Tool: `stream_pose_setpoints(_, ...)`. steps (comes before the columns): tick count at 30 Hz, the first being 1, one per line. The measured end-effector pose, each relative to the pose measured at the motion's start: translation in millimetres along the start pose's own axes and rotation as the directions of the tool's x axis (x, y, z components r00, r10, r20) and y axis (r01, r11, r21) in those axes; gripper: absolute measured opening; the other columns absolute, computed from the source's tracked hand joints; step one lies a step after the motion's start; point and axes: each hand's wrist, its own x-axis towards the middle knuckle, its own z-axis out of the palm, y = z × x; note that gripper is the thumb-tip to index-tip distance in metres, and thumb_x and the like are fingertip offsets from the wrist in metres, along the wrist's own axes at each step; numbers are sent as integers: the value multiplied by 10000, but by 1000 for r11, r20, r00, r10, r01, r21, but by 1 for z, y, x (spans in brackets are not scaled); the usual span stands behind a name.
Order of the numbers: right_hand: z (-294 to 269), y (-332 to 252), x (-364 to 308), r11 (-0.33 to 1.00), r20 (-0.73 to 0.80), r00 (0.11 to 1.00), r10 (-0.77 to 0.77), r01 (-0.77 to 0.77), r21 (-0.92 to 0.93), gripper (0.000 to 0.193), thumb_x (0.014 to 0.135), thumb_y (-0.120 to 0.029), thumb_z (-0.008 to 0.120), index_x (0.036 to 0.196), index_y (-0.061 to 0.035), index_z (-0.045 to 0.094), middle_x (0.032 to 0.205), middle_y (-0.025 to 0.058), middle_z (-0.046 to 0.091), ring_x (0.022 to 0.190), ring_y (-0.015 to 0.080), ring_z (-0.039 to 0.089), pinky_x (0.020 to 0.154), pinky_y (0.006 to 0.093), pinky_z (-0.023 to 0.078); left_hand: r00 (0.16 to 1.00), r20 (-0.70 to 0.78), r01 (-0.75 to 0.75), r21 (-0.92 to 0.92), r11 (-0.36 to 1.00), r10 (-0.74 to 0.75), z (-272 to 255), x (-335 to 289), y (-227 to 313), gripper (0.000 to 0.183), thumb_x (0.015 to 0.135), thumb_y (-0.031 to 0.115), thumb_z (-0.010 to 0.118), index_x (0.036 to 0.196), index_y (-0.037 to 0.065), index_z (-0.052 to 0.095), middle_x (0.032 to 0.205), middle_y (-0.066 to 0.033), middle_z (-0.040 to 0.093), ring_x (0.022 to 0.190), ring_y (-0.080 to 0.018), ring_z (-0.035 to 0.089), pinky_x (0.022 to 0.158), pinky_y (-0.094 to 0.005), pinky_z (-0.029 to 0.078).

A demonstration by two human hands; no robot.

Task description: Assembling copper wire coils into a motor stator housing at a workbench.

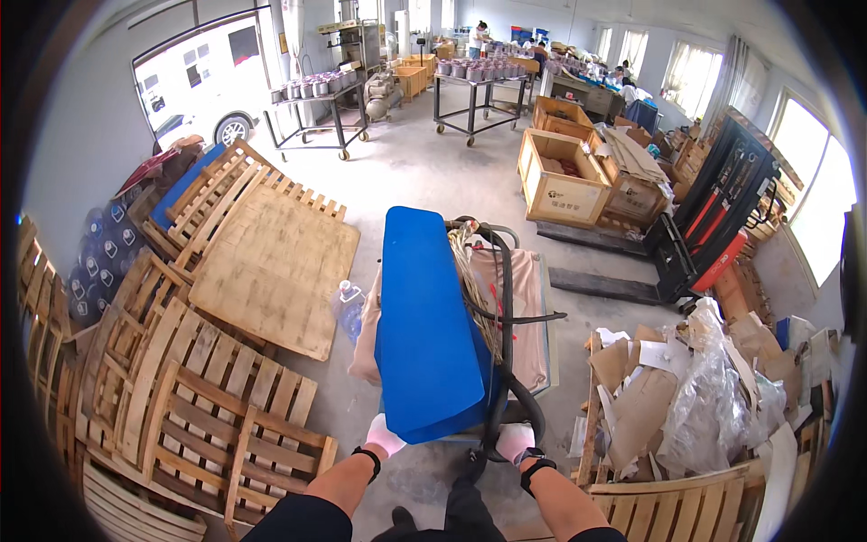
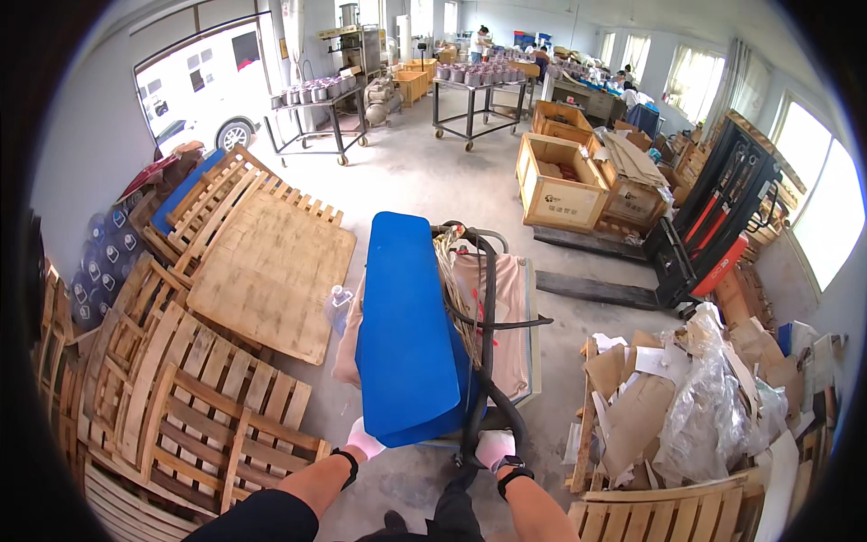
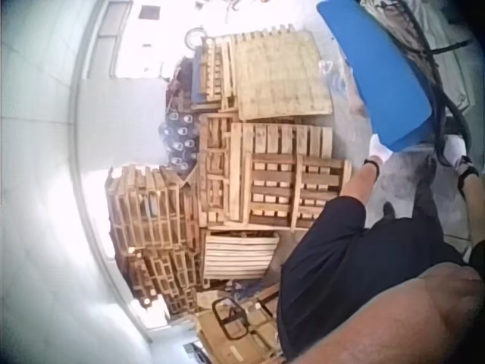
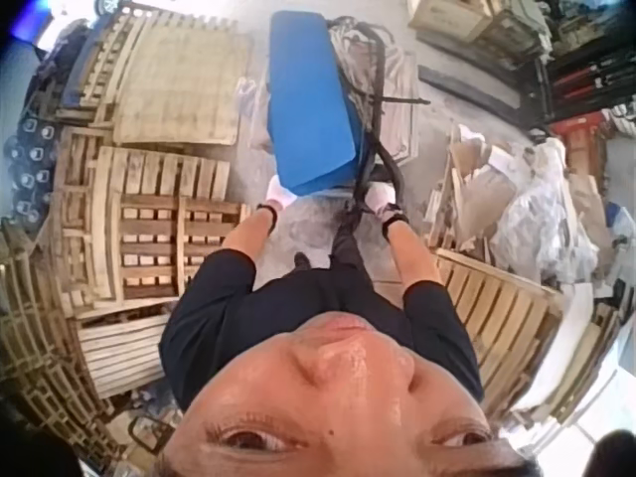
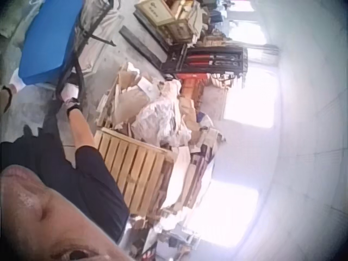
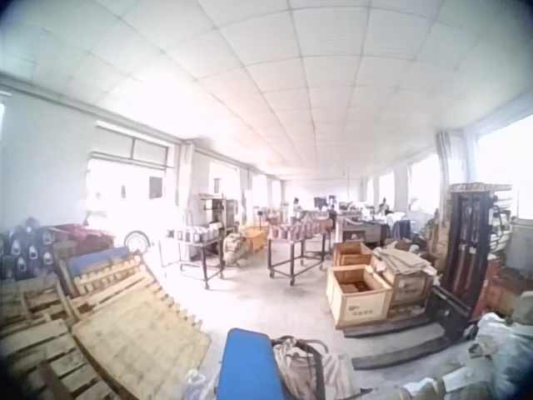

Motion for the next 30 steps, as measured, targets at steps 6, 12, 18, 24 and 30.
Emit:
stream_pose_setpoints(6, 39, -40, -105, 999, -8, 999, 40, -40, 3, 230, 825, -258, 631, 938, -166, 810, 877, 123, 782, 883, 338, 760, 937, 476, 516, 999, 31, -44, -7, 999, 44, -22, -93, 7, 254, 946, 316, 621, 902, 101, 751, 904, -181, 752, 849, -411, 706, 746, -490, 555)
stream_pose_setpoints(12, 80, -93, -207, 1000, 41, 999, -14, 14, 22, 280, 891, -262, 570, 982, -139, 804, 918, 145, 783, 897, 354, 758, 852, 485, 546, 997, 21, -71, 41, 997, 71, -33, -217, -7, 302, 942, 357, 638, 950, 81, 761, 935, -170, 764, 893, -390, 722, 771, -464, 570)
stream_pose_setpoints(18, 109, -127, -312, 991, 23, 997, -69, 66, 113, 248, 857, -267, 605, 966, -125, 777, 841, 135, 769, 815, 355, 754, 749, 490, 559, 991, -44, -111, 210, 971, 123, -6, -317, -34, 287, 967, 328, 611, 1036, 84, 746, 1050, -157, 763, 997, -361, 712, 846, -442, 563)
stream_pose_setpoints(24, 142, -167, -396, 961, -130, 978, -161, 185, 208, 170, 841, -234, 651, 890, -104, 748, 732, 148, 723, 722, 367, 729, 704, 501, 546, 994, 107, -26, 364, 931, -14, -6, -430, -75, 318, 985, 345, 587, 1170, 123, 720, 1215, -90, 741, 1140, -303, 677, 961, -417, 525)
stream_pose_setpoints(30, 173, -205, -482, 950, 22, 992, -125, 113, 290, 180, 863, -228, 657, 904, -75, 741, 786, 163, 736, 779, 361, 742, 762, 498, 542, 988, 152, -40, 430, 902, -29, -19, -526, -89, 386, 1000, 386, 584, 1189, 75, 712, 1215, -124, 732, 1157, -319, 665, 991, -427, 513)
